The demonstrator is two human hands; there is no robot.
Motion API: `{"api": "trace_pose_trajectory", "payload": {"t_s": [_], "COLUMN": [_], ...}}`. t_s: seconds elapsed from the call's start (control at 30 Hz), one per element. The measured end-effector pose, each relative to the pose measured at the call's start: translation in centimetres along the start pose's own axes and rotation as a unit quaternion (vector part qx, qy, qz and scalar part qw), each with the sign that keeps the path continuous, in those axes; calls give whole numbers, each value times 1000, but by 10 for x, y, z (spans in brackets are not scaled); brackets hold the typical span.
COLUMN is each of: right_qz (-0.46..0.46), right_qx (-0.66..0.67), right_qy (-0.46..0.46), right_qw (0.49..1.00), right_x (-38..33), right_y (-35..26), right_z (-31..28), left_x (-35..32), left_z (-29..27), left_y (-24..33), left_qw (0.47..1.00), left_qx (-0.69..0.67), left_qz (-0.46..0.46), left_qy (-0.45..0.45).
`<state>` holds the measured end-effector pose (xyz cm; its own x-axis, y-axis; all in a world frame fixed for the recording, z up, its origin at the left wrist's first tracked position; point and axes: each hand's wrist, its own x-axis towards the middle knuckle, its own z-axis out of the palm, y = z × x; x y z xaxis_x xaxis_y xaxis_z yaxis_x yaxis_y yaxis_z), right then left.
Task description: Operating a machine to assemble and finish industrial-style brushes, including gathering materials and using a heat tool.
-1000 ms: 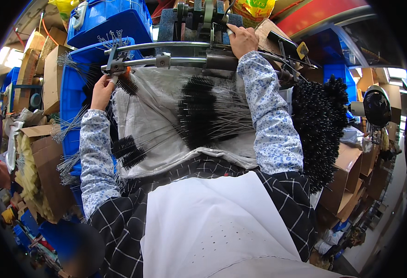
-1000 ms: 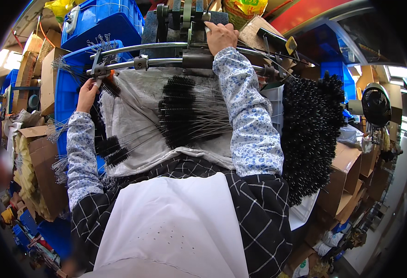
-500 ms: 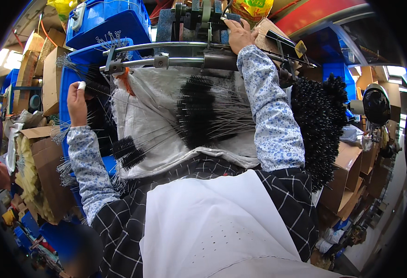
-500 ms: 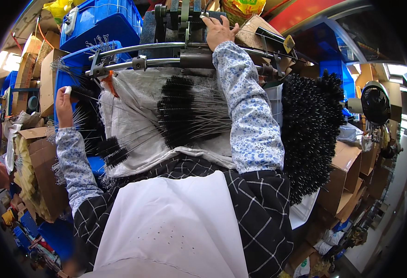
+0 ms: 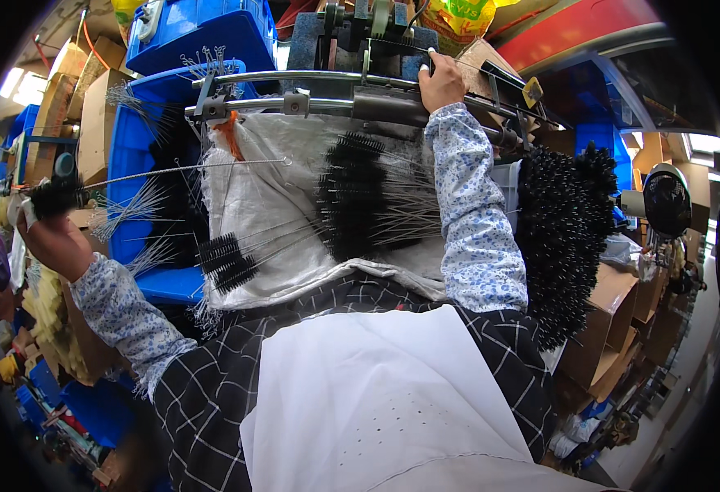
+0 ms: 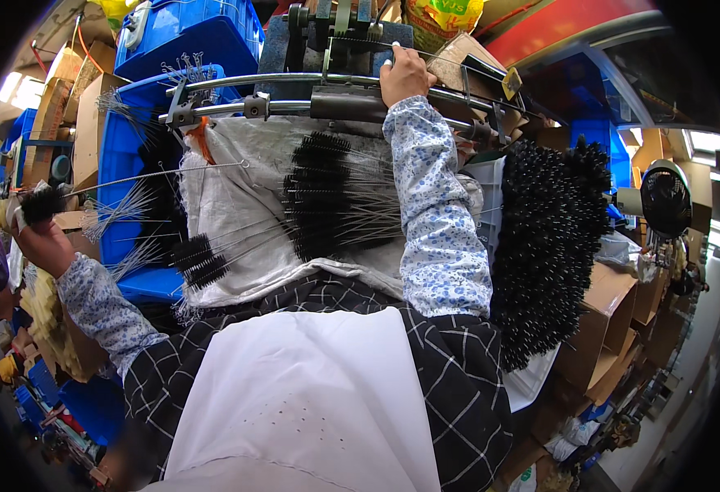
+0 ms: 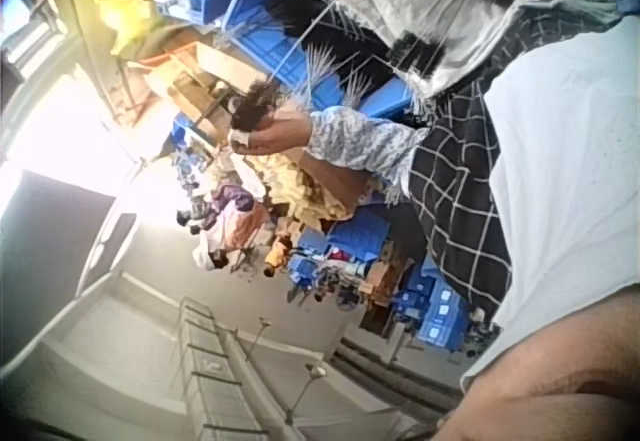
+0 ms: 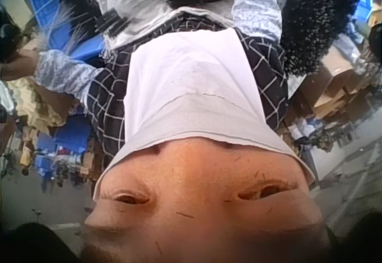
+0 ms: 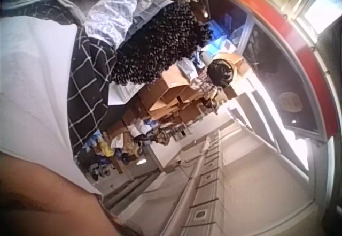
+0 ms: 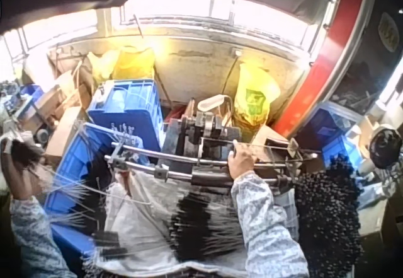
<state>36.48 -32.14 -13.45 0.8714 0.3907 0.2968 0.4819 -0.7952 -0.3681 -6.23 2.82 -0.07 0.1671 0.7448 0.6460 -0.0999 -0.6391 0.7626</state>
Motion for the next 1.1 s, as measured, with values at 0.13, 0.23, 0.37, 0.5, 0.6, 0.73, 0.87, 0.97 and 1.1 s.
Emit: {"api": "trace_pose_trajectory", "payload": {"t_s": [0.13,0.23,0.37,0.5,0.6,0.73,0.87,0.97,1.1], "right_qz": [-5,0,-7,-16,-3,6,45,21,-58], "right_qx": [-5,-17,-46,-50,-51,-49,-62,-212,-146], "right_qy": [7,1,8,18,-3,-41,-128,-111,-206], "right_qw": [1000,1000,999,998,999,998,989,971,966], "right_x": [-2,-4,-7,-7,-4,4,31,46,48], "right_y": [-15,-37,-65,-54,-27,8,36,49,63], "right_z": [2,7,17,14,3,-17,-32,-35,-70], "left_x": [-7,-13,-25,-31,-32,-35,-48,-61,-81], "left_z": [-16,-4,24,36,35,48,88,122,154], "left_y": [12,17,16,18,23,30,39,51,65], "left_qw": [996,998,994,997,1000,981,964,949,914], "left_qx": [85,-52,-101,-68,10,-162,-224,-261,-301], "left_qz": [29,-29,-43,-38,-14,-103,-145,-172,-218], "left_qy": [11,36,17,6,18,34,19,-43,-163]}}
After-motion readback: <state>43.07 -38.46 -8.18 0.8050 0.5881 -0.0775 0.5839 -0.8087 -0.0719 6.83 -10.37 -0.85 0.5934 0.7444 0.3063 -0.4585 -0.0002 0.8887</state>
